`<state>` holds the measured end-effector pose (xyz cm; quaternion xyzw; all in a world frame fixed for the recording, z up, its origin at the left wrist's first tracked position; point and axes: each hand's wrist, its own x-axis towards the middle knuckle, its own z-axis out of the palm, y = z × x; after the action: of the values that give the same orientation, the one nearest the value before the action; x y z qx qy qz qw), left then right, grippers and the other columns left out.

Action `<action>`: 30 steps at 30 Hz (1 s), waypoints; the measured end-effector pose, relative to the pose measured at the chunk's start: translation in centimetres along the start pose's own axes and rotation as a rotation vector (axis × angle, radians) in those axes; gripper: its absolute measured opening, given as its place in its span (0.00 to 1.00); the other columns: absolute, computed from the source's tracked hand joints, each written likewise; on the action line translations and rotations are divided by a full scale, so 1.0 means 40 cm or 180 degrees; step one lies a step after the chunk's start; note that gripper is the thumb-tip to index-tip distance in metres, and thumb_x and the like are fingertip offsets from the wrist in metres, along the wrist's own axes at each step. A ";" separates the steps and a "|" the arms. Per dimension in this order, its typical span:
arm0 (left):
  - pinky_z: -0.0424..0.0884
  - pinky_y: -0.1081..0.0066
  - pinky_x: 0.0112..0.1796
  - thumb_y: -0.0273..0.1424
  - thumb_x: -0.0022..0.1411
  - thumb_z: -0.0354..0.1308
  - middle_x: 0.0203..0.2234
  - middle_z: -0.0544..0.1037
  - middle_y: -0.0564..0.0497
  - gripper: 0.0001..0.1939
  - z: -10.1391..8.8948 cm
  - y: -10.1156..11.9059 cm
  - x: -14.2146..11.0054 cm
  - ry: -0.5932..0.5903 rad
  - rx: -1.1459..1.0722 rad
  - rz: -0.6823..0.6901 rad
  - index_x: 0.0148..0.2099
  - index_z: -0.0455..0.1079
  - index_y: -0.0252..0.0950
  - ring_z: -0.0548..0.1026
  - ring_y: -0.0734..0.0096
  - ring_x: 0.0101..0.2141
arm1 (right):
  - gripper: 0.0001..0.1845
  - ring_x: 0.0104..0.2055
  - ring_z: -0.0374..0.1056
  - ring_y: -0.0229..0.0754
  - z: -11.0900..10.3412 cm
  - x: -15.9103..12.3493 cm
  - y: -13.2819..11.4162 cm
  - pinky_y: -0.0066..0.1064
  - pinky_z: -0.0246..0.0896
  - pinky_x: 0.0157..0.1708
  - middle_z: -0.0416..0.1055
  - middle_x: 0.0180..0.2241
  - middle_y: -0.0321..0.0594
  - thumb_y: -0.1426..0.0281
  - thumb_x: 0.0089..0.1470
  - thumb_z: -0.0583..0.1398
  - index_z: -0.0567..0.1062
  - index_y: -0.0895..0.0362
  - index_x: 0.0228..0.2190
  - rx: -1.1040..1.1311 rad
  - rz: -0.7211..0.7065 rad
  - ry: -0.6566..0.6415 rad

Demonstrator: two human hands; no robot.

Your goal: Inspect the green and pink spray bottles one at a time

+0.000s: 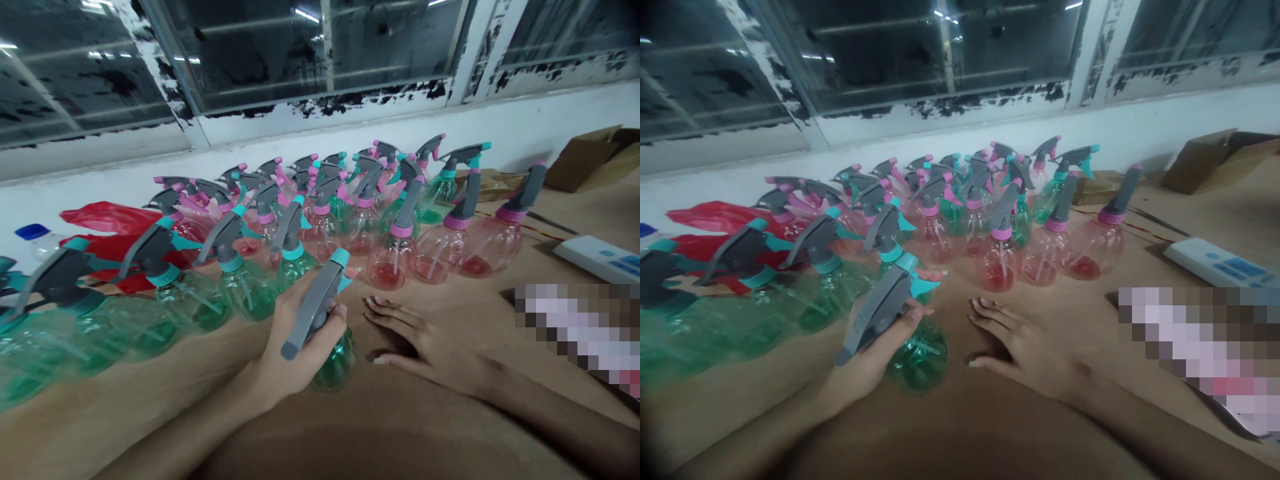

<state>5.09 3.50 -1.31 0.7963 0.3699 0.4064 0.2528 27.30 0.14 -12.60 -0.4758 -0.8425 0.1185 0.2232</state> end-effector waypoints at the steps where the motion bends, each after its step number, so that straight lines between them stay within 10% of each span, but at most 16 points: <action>1: 0.70 0.68 0.29 0.29 0.55 0.53 0.24 0.73 0.54 0.04 0.001 -0.004 -0.002 -0.0012 0.0015 -0.0069 0.29 0.67 0.41 0.73 0.69 0.26 | 0.36 0.63 0.53 0.48 0.000 0.000 0.000 0.46 0.53 0.60 0.57 0.62 0.41 0.53 0.56 0.57 0.57 0.52 0.61 0.0008 0.0005 -0.0004; 30: 0.71 0.66 0.30 0.28 0.52 0.54 0.25 0.73 0.53 0.02 0.002 -0.017 0.007 0.0028 -0.0041 -0.0124 0.30 0.66 0.42 0.72 0.68 0.27 | 0.35 0.62 0.54 0.49 -0.001 -0.003 -0.002 0.47 0.55 0.59 0.57 0.62 0.40 0.55 0.56 0.58 0.57 0.50 0.61 0.0031 -0.0019 0.0081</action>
<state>5.01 4.14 -1.70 0.7855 0.3838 0.4073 0.2642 27.33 -0.01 -12.58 -0.4737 -0.8404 0.1158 0.2366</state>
